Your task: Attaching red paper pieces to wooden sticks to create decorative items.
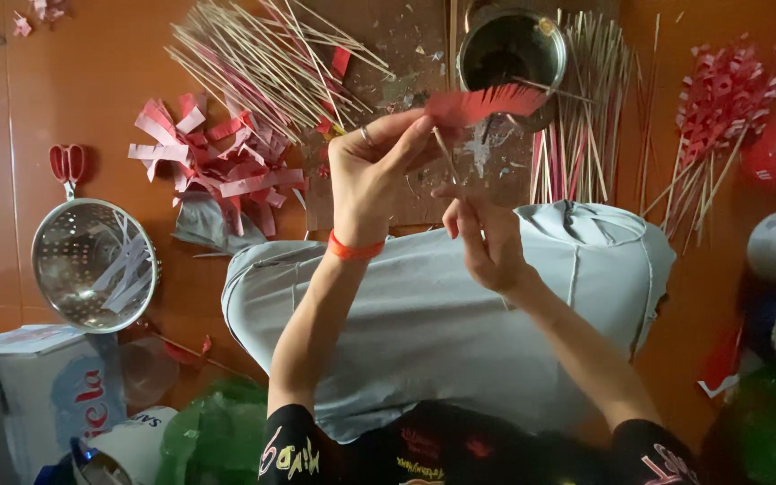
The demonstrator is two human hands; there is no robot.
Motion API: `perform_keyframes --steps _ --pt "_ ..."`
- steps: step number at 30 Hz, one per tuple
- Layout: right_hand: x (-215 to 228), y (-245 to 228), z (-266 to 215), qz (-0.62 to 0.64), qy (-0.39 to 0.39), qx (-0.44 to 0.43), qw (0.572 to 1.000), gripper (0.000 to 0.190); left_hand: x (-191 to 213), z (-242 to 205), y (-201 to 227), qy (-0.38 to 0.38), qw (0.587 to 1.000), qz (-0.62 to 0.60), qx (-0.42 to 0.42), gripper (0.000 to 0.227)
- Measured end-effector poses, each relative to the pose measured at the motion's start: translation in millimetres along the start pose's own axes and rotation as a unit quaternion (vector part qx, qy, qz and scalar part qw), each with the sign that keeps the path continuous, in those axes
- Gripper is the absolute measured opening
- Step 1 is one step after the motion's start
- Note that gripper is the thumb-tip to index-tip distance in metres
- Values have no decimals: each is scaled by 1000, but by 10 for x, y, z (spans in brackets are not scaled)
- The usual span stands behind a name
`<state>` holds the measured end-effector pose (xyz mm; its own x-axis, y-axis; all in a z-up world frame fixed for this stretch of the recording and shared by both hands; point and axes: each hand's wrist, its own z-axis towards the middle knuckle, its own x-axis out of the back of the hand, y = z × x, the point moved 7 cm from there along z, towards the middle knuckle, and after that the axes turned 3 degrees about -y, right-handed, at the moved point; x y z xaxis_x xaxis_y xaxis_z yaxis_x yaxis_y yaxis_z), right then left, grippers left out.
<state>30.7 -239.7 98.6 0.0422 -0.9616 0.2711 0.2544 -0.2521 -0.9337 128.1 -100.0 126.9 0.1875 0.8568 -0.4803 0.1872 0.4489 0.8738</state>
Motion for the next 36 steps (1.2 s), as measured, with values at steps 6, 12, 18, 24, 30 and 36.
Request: perform_keyframes --steps 6,12,18,24,30,36 --pt "11 -54 29 -5 3 -9 1000 28 -65 -89 122 -26 1000 6 -3 20" --pt "0 -68 30 15 -18 -13 1000 28 -83 -138 283 -25 991 133 -12 22" --pt "-33 -61 29 18 -30 -24 999 28 -7 -197 299 -33 980 196 -31 24" --pt "-40 -14 -6 26 -32 -16 999 30 -56 -222 273 -108 992 64 7 36" --pt "-37 -74 9 19 -36 -9 999 30 97 -158 73 -63 997 49 17 30" --pt "-42 -74 13 12 -43 -25 999 29 10 -183 214 -49 996 70 -7 24"
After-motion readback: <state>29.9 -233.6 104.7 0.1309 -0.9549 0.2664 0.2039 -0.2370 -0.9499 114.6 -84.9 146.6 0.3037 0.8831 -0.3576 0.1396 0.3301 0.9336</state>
